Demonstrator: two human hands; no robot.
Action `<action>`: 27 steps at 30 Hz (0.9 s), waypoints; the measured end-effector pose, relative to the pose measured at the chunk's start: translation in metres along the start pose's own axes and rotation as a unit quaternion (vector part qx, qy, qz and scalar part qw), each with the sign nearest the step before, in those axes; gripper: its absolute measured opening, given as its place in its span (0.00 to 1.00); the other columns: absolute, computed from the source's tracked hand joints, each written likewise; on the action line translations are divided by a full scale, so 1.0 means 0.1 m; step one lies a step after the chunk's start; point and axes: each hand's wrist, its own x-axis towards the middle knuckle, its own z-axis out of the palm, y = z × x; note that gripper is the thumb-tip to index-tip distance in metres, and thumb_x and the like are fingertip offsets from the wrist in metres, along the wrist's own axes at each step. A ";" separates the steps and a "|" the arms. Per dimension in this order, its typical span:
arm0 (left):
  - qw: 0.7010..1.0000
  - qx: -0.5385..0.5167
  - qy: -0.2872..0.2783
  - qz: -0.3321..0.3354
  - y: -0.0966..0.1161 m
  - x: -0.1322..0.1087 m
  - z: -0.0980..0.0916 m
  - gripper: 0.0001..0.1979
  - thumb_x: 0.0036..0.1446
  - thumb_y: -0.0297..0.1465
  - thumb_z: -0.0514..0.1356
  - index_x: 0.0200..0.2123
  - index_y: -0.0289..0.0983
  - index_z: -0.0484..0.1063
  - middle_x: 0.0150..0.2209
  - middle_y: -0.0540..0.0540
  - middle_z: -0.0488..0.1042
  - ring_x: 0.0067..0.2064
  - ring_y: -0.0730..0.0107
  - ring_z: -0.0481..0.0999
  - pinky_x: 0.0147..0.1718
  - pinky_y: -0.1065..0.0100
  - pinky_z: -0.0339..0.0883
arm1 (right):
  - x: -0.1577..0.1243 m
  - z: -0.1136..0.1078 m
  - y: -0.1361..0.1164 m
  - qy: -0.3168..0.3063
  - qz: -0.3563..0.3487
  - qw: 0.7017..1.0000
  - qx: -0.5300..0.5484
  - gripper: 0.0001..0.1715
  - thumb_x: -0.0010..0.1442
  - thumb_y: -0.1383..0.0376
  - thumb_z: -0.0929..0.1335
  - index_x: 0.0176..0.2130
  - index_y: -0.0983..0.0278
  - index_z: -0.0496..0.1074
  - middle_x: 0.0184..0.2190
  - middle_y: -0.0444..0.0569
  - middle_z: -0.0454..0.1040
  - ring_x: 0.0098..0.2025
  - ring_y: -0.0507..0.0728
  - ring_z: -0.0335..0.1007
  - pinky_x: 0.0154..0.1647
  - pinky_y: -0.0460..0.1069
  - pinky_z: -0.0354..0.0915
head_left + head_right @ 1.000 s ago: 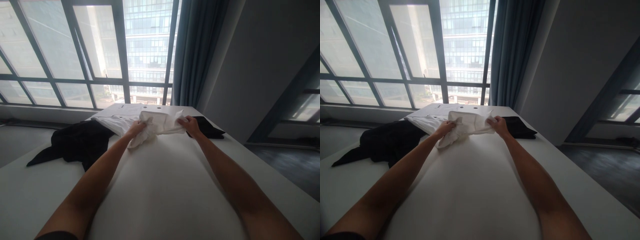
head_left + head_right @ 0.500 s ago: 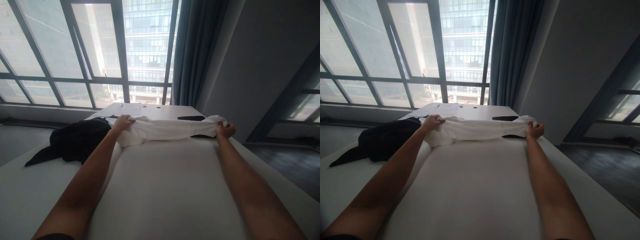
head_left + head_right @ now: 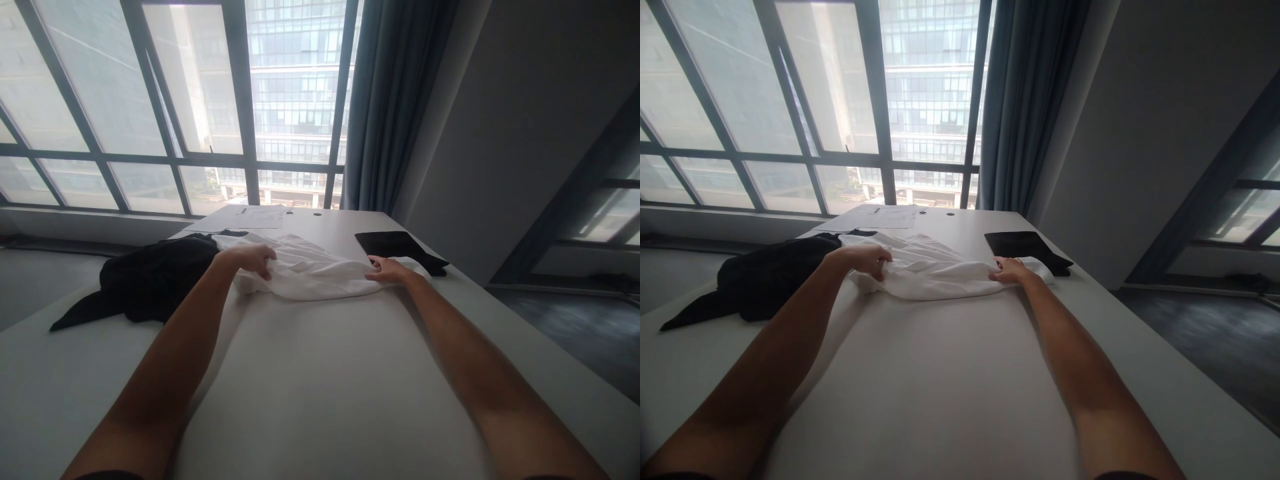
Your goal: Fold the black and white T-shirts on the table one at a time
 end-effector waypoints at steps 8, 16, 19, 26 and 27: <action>0.959 0.162 0.181 -0.147 0.01 -0.04 -0.02 0.14 0.55 0.32 0.59 0.44 0.39 0.80 0.49 0.39 0.77 0.51 0.50 0.74 0.49 0.57 0.66 | -0.07 -0.12 -0.12 0.066 0.010 0.993 -0.096 0.14 0.59 0.58 0.68 0.41 0.62 0.79 0.42 0.53 0.80 0.45 0.60 0.74 0.41 0.48 0.61; 0.947 0.042 0.171 -0.270 -0.08 0.05 0.06 0.14 0.57 0.39 0.59 0.41 0.38 0.79 0.47 0.38 0.79 0.49 0.50 0.77 0.43 0.62 0.70 | -0.16 -0.33 -0.52 0.129 -0.017 0.991 0.044 0.13 0.62 0.59 0.66 0.37 0.65 0.74 0.34 0.51 0.78 0.37 0.56 0.71 0.35 0.46 0.59; 0.948 -0.024 0.142 -0.285 -0.13 0.08 0.08 0.12 0.58 0.37 0.59 0.37 0.37 0.78 0.37 0.40 0.81 0.39 0.57 0.81 0.39 0.65 0.71 | -0.28 -0.28 -0.96 0.003 -0.138 0.983 0.120 0.19 0.60 0.53 0.69 0.38 0.68 0.75 0.36 0.51 0.78 0.37 0.56 0.71 0.37 0.46 0.62; 0.952 -0.155 0.087 -0.250 -0.27 0.17 0.16 0.10 0.56 0.33 0.58 0.33 0.34 0.77 0.31 0.39 0.81 0.29 0.63 0.80 0.28 0.70 0.71 | -0.34 -0.14 -1.30 -0.116 -0.293 0.932 0.178 0.22 0.64 0.55 0.68 0.53 0.63 0.76 0.50 0.53 0.78 0.51 0.59 0.74 0.56 0.54 0.65; 0.957 -0.150 0.086 -0.232 -0.27 0.18 0.17 0.11 0.57 0.33 0.58 0.34 0.34 0.77 0.31 0.39 0.81 0.30 0.62 0.80 0.28 0.70 0.71 | -0.31 -0.11 -1.22 -0.064 -0.263 0.951 0.151 0.21 0.64 0.59 0.68 0.55 0.62 0.76 0.53 0.53 0.77 0.55 0.60 0.72 0.60 0.55 0.63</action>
